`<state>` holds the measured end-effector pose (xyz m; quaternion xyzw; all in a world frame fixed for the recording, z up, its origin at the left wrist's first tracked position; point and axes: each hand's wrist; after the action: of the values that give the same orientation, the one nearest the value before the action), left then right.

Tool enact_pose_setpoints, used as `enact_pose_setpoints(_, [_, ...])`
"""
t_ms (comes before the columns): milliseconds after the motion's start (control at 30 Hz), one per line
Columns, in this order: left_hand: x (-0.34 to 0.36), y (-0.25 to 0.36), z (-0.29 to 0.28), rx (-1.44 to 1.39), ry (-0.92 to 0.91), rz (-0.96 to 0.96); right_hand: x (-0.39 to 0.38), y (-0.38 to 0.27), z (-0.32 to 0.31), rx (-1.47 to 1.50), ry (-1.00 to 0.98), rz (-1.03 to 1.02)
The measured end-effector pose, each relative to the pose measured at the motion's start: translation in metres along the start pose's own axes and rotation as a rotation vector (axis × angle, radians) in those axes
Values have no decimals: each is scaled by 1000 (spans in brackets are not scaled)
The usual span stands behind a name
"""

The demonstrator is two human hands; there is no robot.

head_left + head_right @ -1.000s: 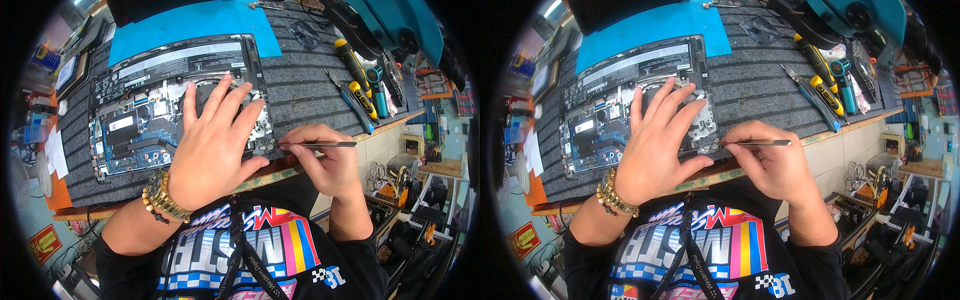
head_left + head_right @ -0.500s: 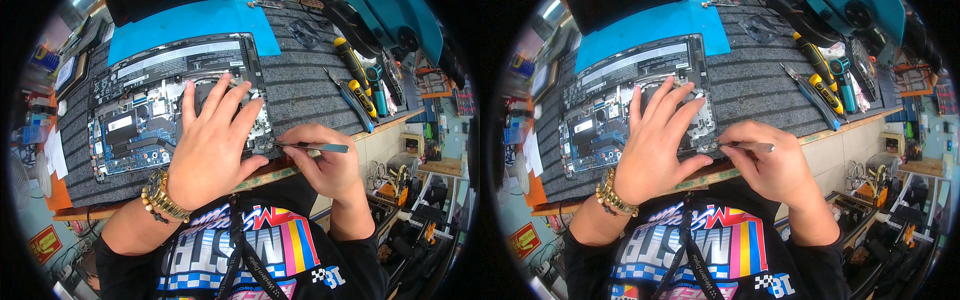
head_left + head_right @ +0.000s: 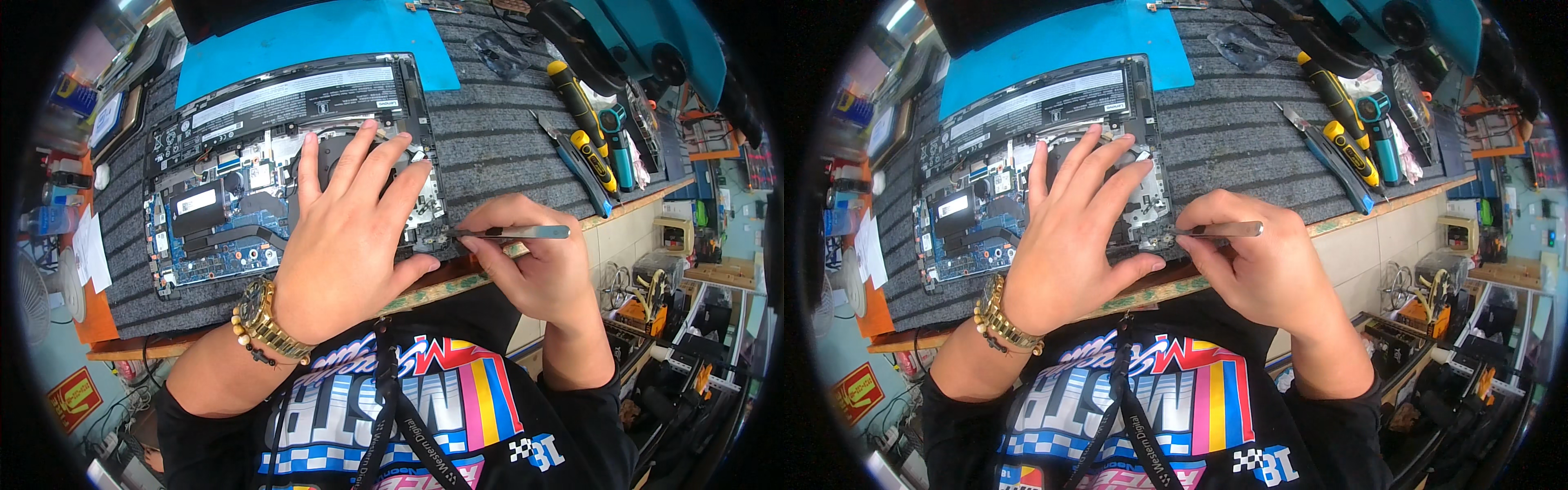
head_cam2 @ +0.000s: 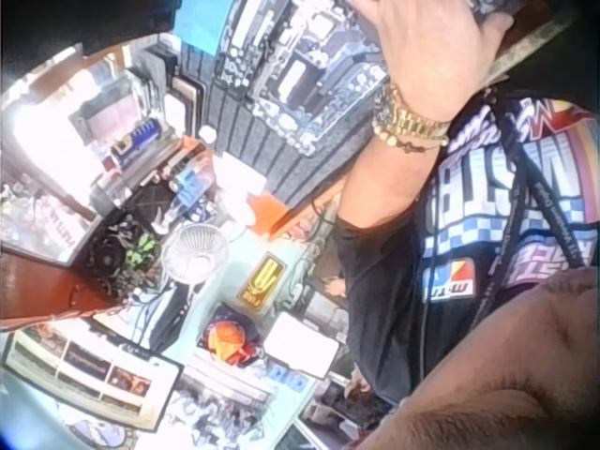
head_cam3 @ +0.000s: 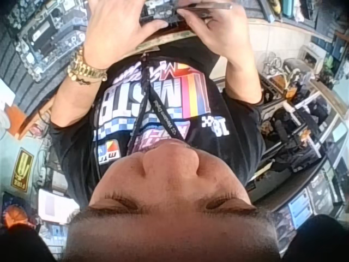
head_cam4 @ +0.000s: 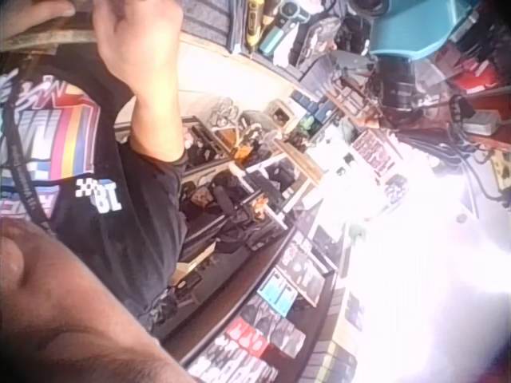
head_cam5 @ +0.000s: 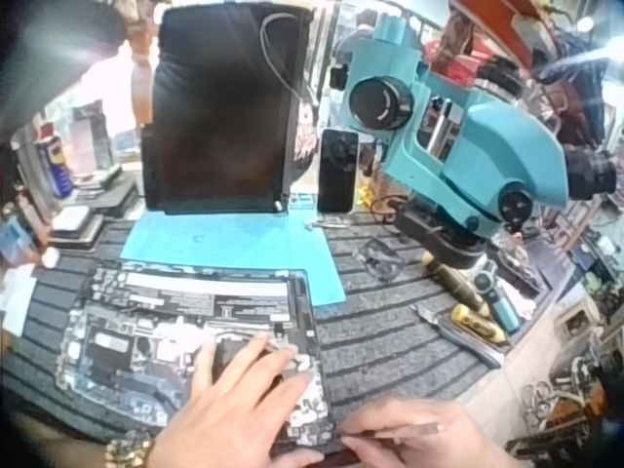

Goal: The person uses tweezers to manipulate small internal components and connectors inside an open laptop, uses a heat gun to apply localized heat to the chassis, and uses wire cutters to trim a small component before applying more heat.

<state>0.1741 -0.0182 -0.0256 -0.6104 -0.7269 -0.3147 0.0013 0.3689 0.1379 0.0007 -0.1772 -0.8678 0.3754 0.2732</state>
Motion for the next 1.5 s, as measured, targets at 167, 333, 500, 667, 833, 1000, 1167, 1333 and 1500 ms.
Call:
enact_pose_setpoints(167, [1,0,0,-3,-1,3,0,1,4,22,-15,-63])
enact_pose_setpoints(333, [1,1,1,1,1,-6,3,0,5,4,-49,-47])
enact_pose_setpoints(500, [1,1,0,-3,8,1,-2,2,3,57,-32,5])
enact_pose_setpoints(667, [0,1,1,-8,14,6,-5,6,4,99,-10,8])
enact_pose_setpoints(833, [0,0,1,-7,7,-1,-1,2,0,68,-34,-72])
enact_pose_setpoints(1000, [1,1,0,-10,9,-2,0,-1,-1,69,-62,-38])
enact_pose_setpoints(1167, [1,0,1,-13,7,1,2,-1,-2,53,-78,-118])
enact_pose_setpoints(1333, [0,-1,2,8,8,13,0,-5,-6,49,-59,-45])
enact_pose_setpoints(1500, [0,0,3,15,31,13,-12,6,-3,68,59,35])
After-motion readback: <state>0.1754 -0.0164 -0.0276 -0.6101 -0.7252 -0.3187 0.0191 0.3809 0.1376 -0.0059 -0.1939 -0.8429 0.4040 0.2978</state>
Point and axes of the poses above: each hand's wrist, its own x-axis towards the middle knuckle, its own z-axis out of the palm, y = z × x, and after that the axes turned 11 degrees about y, right-handed
